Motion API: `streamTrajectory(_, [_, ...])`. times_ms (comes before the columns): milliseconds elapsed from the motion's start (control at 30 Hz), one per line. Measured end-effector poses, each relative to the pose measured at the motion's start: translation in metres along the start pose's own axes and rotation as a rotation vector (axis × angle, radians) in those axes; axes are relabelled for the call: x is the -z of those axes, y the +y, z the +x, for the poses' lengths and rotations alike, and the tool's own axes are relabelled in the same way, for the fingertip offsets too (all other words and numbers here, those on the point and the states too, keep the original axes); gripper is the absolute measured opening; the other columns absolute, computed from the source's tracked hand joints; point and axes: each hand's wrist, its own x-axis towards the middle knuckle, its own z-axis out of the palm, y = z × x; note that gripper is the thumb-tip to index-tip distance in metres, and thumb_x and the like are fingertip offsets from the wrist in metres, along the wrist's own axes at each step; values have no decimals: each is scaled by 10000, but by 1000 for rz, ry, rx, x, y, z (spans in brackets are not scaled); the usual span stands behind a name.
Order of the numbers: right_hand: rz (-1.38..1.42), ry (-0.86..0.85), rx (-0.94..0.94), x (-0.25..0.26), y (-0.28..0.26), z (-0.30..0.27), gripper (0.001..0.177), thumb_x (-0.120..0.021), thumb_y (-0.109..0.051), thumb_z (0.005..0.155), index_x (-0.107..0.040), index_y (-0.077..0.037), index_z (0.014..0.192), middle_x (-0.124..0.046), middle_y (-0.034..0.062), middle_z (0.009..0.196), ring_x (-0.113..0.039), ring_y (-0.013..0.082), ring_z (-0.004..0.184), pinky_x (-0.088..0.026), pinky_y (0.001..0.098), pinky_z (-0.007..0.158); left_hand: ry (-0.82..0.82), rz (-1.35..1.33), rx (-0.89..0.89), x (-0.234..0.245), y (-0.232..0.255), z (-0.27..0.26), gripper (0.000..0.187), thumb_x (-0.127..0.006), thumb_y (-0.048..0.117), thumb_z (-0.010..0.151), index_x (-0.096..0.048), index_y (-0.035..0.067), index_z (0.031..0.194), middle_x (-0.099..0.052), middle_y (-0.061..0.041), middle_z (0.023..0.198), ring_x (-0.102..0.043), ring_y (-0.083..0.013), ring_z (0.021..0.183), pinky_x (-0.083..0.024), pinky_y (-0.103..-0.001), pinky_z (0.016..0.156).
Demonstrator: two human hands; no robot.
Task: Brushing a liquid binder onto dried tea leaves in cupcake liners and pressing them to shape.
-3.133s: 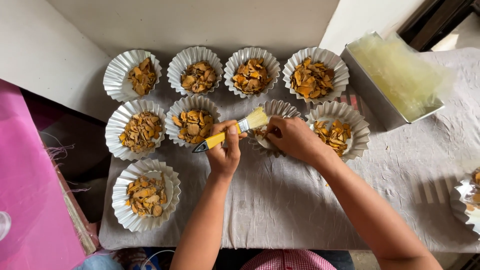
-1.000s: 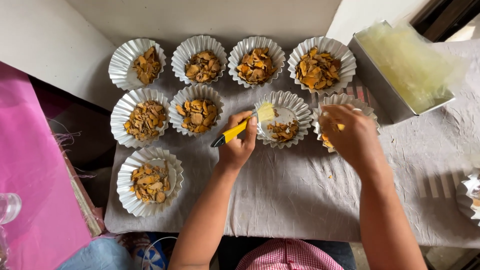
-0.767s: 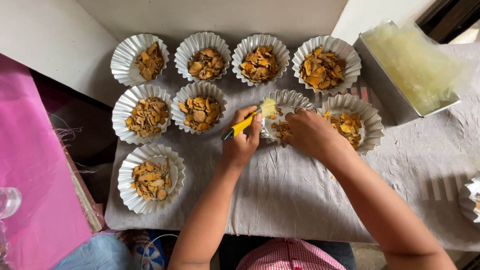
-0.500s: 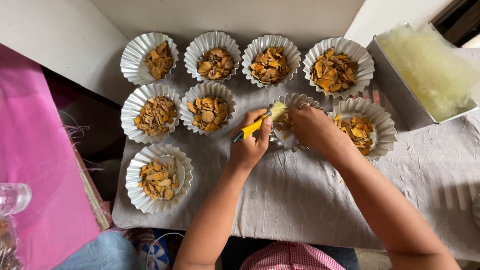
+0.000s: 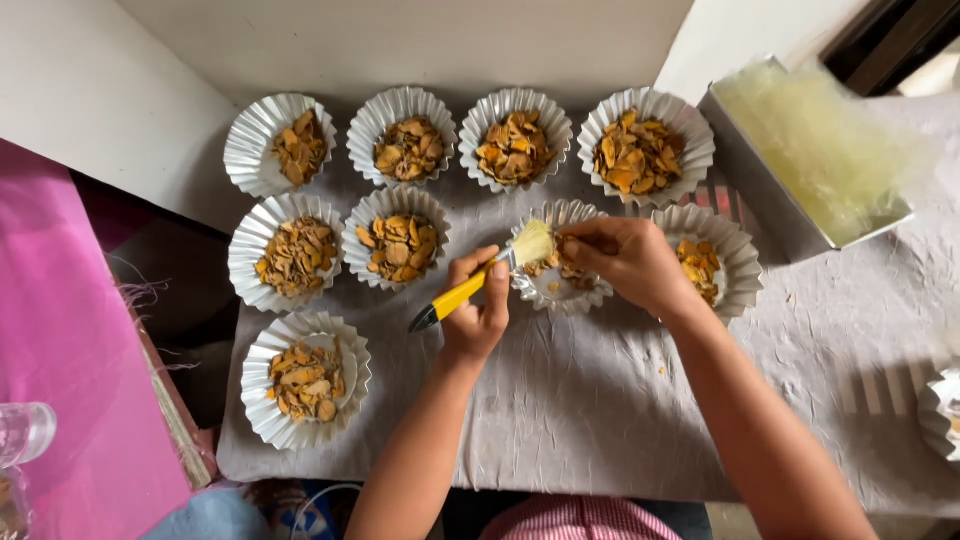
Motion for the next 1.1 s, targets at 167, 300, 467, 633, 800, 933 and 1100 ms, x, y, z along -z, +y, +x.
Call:
streamTrajectory(167, [192, 65, 26, -14, 24, -15, 307, -780, -101, 897, -738, 34, 1170, -759, 222, 941, -740, 233, 830, -614, 370, 735, -23, -193, 51, -10, 6, -6, 193, -667, 178, 1000, -690, 22, 1112, -727, -119, 924, -747, -221, 891, -597, -335, 778])
streamTrajectory(300, [297, 153, 47, -18, 20, -28, 268, -763, -66, 908, -741, 32, 1156, -751, 189, 940, -708, 182, 831, -601, 323, 746, -29, -77, -27, -6, 5, 4, 198, -653, 198, 1016, -693, 25, 1103, -718, -147, 889, -755, -269, 852, -597, -339, 743])
streamTrajectory(467, [105, 222, 166, -18, 37, -16, 259, -743, -85, 929, -747, -27, 1181, -769, 179, 982, -737, 222, 891, -612, 347, 750, -53, -145, -24, -16, 16, 0, 202, -677, 202, 999, -708, 28, 1097, -733, -130, 877, -758, -237, 818, -602, -330, 753])
streamTrajectory(633, [-12, 322, 220, -5, 42, -23, 216, -756, -34, 914, -776, -67, 1126, -774, 173, 979, -765, 264, 892, -627, 336, 726, -162, -71, 12, -12, 10, -1, 230, -646, 256, 1019, -705, 56, 1117, -742, -135, 847, -762, -273, 777, -604, -364, 709])
streamTrajectory(800, [-466, 473, 258, 46, 44, -37, 211, -718, -27, 954, -776, -46, 1156, -740, 201, 998, -729, 354, 912, -621, 406, 749, -126, 16, -21, -4, 11, 8, 213, -648, 236, 1011, -724, 69, 1117, -760, -136, 913, -762, -305, 870, -599, -369, 801])
streamTrajectory(933, [-781, 337, 67, 62, 72, -32, 255, -684, -184, 948, -777, -119, 1176, -742, 160, 953, -720, 376, 895, -613, 500, 805, -164, 27, -46, -6, 16, 8, 227, -659, 249, 1006, -731, 69, 1124, -763, -136, 928, -762, -320, 901, -598, -378, 829])
streamTrajectory(1100, [-853, 229, -115, 48, 44, -36, 349, -664, -359, 964, -751, -169, 1243, -715, 151, 1083, -694, 387, 1015, -580, 525, 892, -289, 38, -22, -9, -7, -1, 295, -610, 315, 1030, -731, 118, 1213, -773, -121, 1007, -745, -333, 988, -477, -410, 1065])
